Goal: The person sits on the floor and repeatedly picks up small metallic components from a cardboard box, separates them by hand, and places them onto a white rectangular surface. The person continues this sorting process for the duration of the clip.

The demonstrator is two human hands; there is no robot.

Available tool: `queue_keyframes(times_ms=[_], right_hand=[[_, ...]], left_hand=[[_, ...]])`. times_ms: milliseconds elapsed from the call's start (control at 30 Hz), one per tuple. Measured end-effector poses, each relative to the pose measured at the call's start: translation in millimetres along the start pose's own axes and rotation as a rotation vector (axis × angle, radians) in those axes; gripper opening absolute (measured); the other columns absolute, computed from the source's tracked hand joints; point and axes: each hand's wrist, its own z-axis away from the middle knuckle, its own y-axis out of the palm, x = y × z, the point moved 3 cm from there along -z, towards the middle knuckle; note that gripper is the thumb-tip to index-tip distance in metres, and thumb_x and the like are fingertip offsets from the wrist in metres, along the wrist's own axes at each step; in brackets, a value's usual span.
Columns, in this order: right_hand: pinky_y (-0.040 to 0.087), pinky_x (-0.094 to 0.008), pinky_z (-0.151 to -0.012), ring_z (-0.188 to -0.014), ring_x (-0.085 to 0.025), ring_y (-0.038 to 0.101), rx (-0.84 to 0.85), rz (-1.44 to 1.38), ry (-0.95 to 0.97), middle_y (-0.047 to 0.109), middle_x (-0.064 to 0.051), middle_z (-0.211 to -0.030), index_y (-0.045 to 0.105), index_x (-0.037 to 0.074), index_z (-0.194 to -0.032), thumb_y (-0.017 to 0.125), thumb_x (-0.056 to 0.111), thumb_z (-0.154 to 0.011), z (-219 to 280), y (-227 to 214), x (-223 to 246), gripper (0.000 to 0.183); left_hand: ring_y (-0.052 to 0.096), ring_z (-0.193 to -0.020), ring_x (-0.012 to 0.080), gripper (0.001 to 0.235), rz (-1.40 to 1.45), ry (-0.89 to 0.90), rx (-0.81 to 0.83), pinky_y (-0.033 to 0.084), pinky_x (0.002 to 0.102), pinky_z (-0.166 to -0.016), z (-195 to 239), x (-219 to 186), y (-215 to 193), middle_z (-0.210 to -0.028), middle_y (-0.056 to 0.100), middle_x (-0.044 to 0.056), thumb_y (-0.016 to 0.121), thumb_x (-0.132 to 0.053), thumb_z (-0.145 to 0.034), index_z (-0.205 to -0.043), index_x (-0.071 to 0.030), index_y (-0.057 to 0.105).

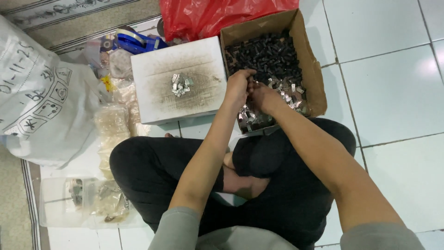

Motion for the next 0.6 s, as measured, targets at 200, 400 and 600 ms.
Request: queue_keyframes(times_ms=[200,400,600], right_hand=[[0.065,-0.043,-0.072,-0.095,-0.040,0.076,-0.004,-0.142,0.160,0.076,-0.022,-0.093,0.080,0.003,-0.100,0.065,0.007,-0.090,3.7,-7.0,-31.9,0.018],[0.063,-0.032,-0.068,-0.076,-0.025,0.076,-0.085,-1.114,0.389,0.073,-0.021,-0.093,0.070,-0.009,-0.113,0.082,0.002,-0.080,54.6,-90.7,-40.2,0.036],[0.068,-0.042,-0.064,-0.071,-0.034,0.076,-0.171,-1.346,0.402,0.068,-0.020,-0.079,0.071,-0.009,-0.109,0.088,0.000,-0.079,46.1,-74.5,-50.1,0.036]], left_hand=[[0.052,-0.063,0.0166,0.030,-0.046,0.034,-0.001,0.046,0.028,-0.053,-6.8,13.9,-1.9,-0.077,0.053,0.010,0.055,-0.009,-0.092,-0.110,0.011,0.070],[0.059,-0.063,0.0189,0.025,-0.165,0.046,0.004,0.050,0.032,-0.050,-1.6,17.6,-3.3,-0.077,0.062,0.012,0.063,-0.012,-0.089,-0.105,0.004,0.073],[0.069,-0.090,0.0325,0.036,-0.091,-0.121,0.225,0.061,0.047,-0.081,-24.4,64.0,10.4,-0.106,0.069,0.024,0.066,-0.013,-0.091,-0.118,0.010,0.069]])
